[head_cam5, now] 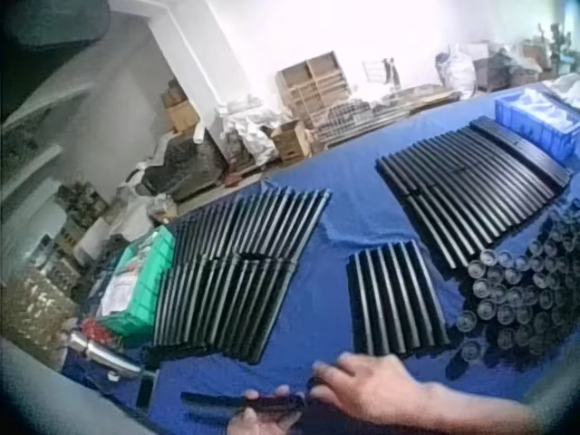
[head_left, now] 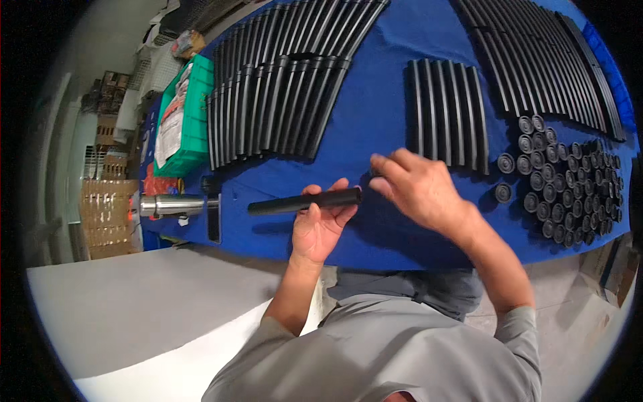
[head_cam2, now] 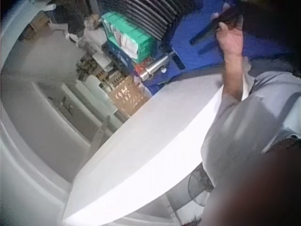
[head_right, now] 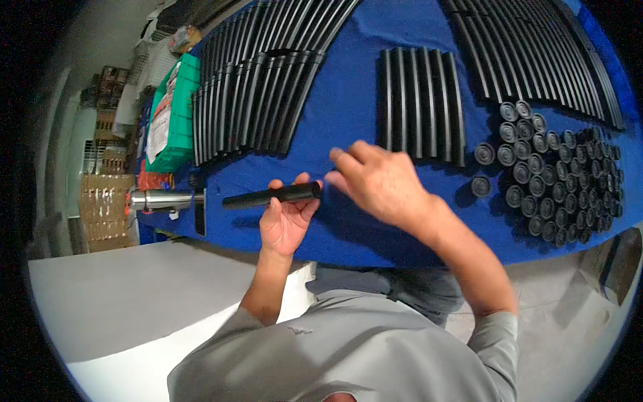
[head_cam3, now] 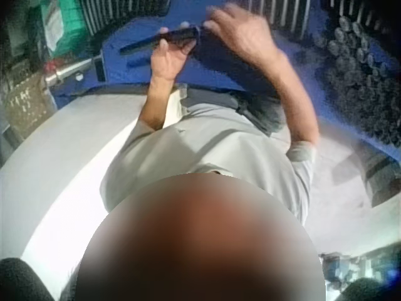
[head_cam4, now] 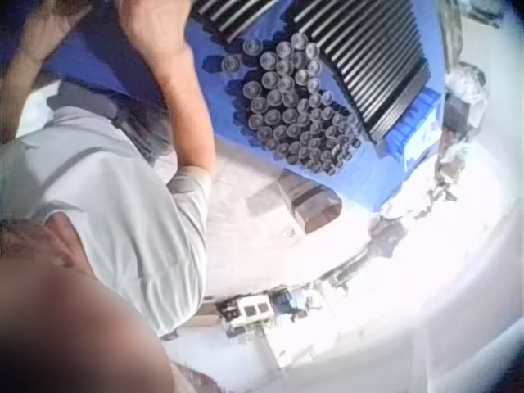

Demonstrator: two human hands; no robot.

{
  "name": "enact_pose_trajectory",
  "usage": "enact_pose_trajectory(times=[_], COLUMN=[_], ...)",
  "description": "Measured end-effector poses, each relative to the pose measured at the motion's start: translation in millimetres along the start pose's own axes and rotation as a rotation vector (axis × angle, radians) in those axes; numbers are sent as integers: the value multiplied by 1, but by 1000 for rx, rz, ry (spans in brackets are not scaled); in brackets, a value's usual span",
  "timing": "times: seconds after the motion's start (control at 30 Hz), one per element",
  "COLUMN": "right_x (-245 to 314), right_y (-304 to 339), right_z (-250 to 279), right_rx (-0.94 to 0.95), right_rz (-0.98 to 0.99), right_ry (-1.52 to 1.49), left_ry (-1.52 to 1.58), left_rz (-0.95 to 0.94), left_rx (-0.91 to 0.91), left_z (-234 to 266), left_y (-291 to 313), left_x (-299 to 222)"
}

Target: Manually assembling black plastic tubes with end caps at a factory workstation.

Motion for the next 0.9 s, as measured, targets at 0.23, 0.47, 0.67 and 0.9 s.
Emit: enact_pose_trajectory(times=[0.23,0.47,0.67,0.9], right_x=[-7,-23,-27,-32], right_y=[1,30,40,46], right_z=[-38,-18,-32,-32], right_rx=[246,320,302,308], right_rz=[147,-530,-601,-559], right_ry=[269,-1191,-1399,-1291], left_ry=[471,601,-40,-159], left_rz=[55,122,-66,-78], left_rx=[-61,-55,-110,-103], left_z=[-21,-14,-11,1], left_y=[11,8,-22,-35], left_x=[-2,13,22,45])
Point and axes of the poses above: each hand's wrist, its own y-axis away from the middle knuckle, its own z-axis out of the back of the hand, x = y × z, the point moved 3 cm from there along -y, towards the middle knuckle, and after that the axes turned 5 degrees about y, right-handed, at the moved point
